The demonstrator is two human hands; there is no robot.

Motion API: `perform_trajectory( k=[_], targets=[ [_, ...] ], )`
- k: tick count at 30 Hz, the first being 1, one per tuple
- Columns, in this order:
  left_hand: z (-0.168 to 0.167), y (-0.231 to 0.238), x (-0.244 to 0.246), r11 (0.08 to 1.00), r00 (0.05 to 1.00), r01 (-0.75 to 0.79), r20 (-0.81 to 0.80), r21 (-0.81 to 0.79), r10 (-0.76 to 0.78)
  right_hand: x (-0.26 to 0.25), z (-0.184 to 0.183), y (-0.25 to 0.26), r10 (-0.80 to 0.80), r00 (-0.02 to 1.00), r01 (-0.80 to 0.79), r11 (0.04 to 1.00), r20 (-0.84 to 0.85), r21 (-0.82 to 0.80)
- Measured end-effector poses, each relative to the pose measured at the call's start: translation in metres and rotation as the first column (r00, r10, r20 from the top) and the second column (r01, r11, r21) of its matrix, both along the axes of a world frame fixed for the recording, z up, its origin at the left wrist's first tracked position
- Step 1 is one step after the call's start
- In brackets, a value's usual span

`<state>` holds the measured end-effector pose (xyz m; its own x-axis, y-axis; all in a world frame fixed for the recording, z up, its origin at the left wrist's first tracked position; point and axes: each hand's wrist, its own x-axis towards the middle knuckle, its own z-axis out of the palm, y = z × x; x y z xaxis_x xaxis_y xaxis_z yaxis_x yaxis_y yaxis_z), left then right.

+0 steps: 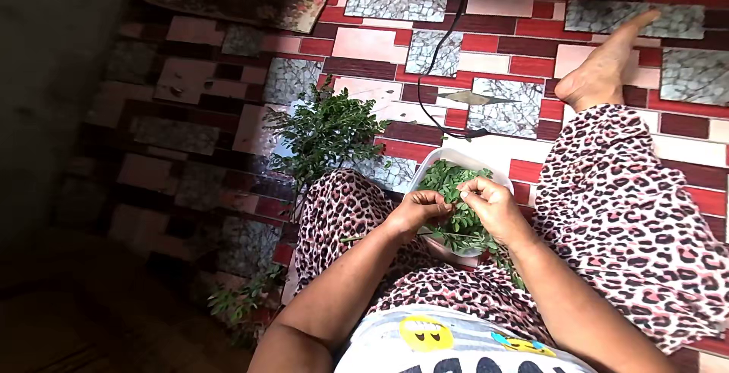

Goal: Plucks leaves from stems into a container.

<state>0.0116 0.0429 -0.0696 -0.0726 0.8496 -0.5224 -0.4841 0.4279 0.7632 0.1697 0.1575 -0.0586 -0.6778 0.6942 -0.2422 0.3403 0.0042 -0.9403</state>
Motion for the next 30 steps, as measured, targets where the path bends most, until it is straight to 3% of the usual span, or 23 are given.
perform_trajectory(
  k=[3, 10, 15, 23, 27, 30],
  targets=[
    [-0.002, -0.001, 0.0, 1.0, 0.999, 0.005, -0.033, 0.026, -0.004, 0.0, 0.006, -0.002, 0.019, 1.0, -0.019, 1.0, -0.003, 0.018],
    [-0.004, -0.002, 0.001, 0.98, 0.935, 0.153, -0.341, 0.126, -0.102, 0.001, 0.006, -0.003, 0.17, 0.985, -0.17, 0.983, 0.008, 0.063],
    [-0.004, -0.002, 0.002, 0.974, 0.911, 0.191, -0.39, 0.118, -0.131, -0.002, -0.001, -0.005, 0.145, 0.989, -0.141, 0.985, -0.033, 0.099],
    [0.0, -0.001, 0.002, 0.982, 0.931, 0.155, -0.348, 0.108, -0.109, -0.005, -0.002, -0.01, -0.064, 0.989, 0.02, 0.952, -0.133, -0.305],
    [-0.002, -0.002, 0.001, 0.977, 0.924, 0.182, -0.358, 0.111, -0.131, -0.006, -0.001, -0.008, -0.118, 0.98, 0.049, 0.925, -0.162, -0.376],
    [-0.002, -0.003, 0.001, 0.982, 0.926, 0.153, -0.363, 0.11, -0.104, -0.004, 0.0, -0.004, -0.086, 0.987, 0.035, 0.938, -0.133, -0.344]
  ],
)
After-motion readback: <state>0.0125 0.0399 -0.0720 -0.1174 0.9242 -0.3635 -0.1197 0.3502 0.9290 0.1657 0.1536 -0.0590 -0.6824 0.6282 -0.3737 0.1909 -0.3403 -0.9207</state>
